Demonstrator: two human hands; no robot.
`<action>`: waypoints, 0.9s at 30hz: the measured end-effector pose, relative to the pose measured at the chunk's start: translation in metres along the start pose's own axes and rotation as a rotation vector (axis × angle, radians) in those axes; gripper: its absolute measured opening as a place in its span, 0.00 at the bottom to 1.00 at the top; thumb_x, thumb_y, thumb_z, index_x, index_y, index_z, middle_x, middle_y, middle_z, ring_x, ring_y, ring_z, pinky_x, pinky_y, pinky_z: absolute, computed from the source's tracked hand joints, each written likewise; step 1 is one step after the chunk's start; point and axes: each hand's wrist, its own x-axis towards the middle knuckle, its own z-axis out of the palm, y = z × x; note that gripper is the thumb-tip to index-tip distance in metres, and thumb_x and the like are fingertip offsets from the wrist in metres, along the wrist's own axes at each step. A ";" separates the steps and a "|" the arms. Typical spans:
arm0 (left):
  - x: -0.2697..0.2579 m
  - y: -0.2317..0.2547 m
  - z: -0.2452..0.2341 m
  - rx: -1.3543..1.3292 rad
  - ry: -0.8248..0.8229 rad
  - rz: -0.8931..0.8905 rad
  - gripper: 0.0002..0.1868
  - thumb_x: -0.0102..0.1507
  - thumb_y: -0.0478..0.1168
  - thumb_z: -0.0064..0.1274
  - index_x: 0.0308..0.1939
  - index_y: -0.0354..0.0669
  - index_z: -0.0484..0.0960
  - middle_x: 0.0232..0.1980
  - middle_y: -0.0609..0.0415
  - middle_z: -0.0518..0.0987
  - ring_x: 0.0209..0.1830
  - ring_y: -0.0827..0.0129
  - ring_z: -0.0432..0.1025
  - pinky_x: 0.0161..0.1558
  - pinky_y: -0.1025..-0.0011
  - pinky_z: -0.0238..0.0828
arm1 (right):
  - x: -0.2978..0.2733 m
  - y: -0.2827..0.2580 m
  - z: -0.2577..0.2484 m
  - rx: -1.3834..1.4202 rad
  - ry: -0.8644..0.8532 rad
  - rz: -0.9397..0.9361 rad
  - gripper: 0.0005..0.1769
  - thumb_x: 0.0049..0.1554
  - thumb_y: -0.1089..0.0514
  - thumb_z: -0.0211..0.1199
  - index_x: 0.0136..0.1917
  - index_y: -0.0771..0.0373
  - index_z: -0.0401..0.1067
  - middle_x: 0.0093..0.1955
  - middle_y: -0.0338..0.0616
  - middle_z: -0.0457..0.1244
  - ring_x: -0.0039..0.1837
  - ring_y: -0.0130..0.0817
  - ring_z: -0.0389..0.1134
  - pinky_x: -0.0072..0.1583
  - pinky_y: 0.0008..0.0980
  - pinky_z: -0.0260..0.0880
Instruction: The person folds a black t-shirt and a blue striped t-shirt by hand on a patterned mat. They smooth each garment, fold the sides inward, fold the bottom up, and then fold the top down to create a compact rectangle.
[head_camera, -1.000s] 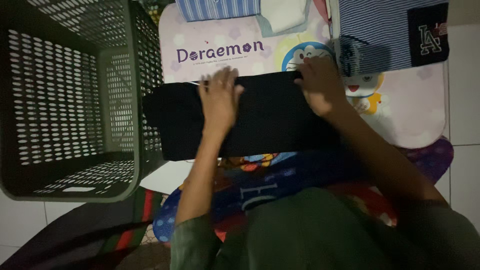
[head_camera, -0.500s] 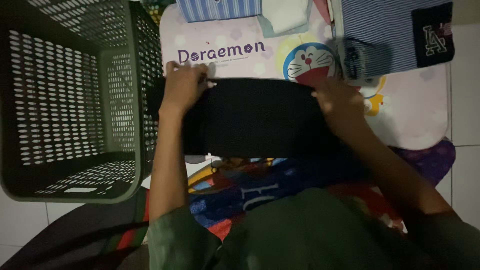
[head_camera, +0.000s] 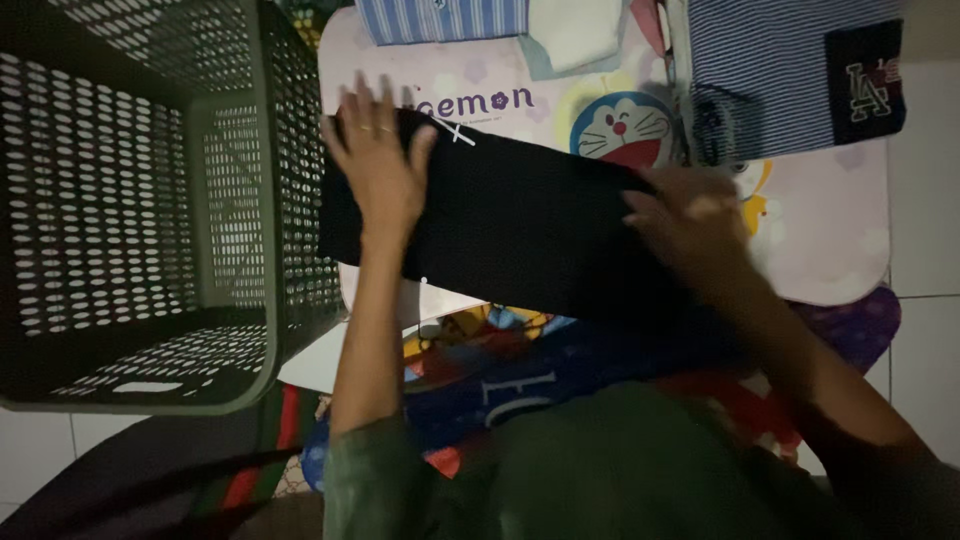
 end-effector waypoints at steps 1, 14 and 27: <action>-0.008 0.006 0.002 0.006 -0.066 0.038 0.42 0.73 0.66 0.44 0.83 0.47 0.55 0.85 0.46 0.48 0.85 0.47 0.38 0.78 0.39 0.20 | 0.014 -0.013 -0.001 -0.006 -0.031 -0.039 0.27 0.55 0.42 0.67 0.62 0.58 0.76 0.70 0.52 0.64 0.71 0.48 0.64 0.67 0.49 0.64; -0.009 -0.016 -0.007 0.001 -0.212 -0.191 0.51 0.70 0.72 0.38 0.82 0.39 0.45 0.85 0.48 0.43 0.85 0.51 0.34 0.76 0.37 0.19 | 0.091 -0.067 0.002 0.314 -0.296 -0.057 0.51 0.57 0.32 0.58 0.80 0.68 0.50 0.84 0.58 0.43 0.84 0.53 0.41 0.80 0.51 0.38; 0.035 -0.056 -0.037 -0.161 -0.021 -0.421 0.16 0.62 0.50 0.64 0.41 0.40 0.87 0.41 0.49 0.85 0.42 0.54 0.78 0.52 0.51 0.63 | 0.109 -0.079 0.018 0.256 -0.291 -0.107 0.50 0.62 0.29 0.47 0.81 0.68 0.47 0.85 0.54 0.41 0.85 0.51 0.36 0.80 0.53 0.36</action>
